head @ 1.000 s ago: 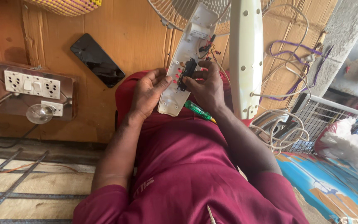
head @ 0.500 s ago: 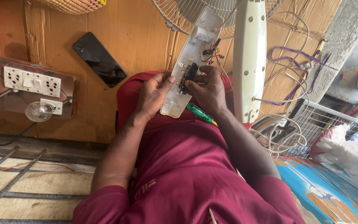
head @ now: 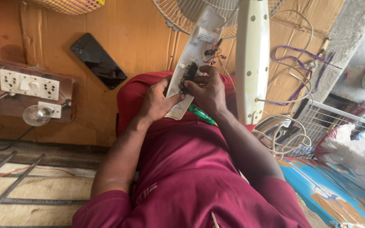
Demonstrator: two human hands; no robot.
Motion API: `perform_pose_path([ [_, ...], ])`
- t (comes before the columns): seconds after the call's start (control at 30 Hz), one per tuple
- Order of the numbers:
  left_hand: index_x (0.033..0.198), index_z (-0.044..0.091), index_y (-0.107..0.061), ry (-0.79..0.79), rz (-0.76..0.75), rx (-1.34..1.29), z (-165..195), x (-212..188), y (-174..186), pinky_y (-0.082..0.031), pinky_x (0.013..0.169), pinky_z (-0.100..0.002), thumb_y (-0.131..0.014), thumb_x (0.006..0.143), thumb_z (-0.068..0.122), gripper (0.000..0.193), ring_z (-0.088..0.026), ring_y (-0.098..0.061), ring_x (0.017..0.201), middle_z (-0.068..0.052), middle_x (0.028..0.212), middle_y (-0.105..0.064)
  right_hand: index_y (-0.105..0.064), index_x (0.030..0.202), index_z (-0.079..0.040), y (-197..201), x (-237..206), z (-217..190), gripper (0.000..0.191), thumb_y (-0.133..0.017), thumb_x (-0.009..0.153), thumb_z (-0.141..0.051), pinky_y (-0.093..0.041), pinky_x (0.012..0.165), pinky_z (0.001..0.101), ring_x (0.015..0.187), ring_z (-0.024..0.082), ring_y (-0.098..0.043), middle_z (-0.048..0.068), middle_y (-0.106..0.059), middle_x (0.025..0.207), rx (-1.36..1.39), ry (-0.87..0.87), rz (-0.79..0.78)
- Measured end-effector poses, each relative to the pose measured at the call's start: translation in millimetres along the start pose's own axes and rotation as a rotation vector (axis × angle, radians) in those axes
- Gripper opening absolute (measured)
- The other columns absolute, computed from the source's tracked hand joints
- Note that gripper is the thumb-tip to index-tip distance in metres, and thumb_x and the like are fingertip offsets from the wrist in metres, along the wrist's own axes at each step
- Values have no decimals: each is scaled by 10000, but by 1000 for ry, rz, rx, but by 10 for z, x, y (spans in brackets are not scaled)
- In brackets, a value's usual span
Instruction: The person repairs an electric fan. They handle the fan body, remove and manipulate the speed-control switch assembly and its wires by hand, work on the internal components while seated, and reattach parts of the fan housing.
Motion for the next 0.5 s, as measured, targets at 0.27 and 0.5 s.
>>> perform_pose_path([
  [0.27,1261,70,-679,-16,-14,27,37,-7,-18,-588,873,-306,-789,860,140,421,-120,-735,974,-58,1056,-786,-450,1334,30,-16,7,6,616,-814,846,-67,-674,766,317,957,222,-759,208,-729,1085,31,-10,-2],
  [0.5,1313,48,-639,-38,-82,42,41,-51,7,-582,904,-306,-786,747,29,585,-127,-717,1013,-65,1098,-771,-466,1313,21,-16,3,9,579,-806,848,-40,-683,763,319,947,220,-771,199,-739,1073,23,-8,-6],
])
Point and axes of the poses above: each hand's wrist, its own x-axis towards the middle knuckle, its own y-axis out of the back of the hand, z = x × y, the point moved 8 cm from there along x, towards the middle knuckle
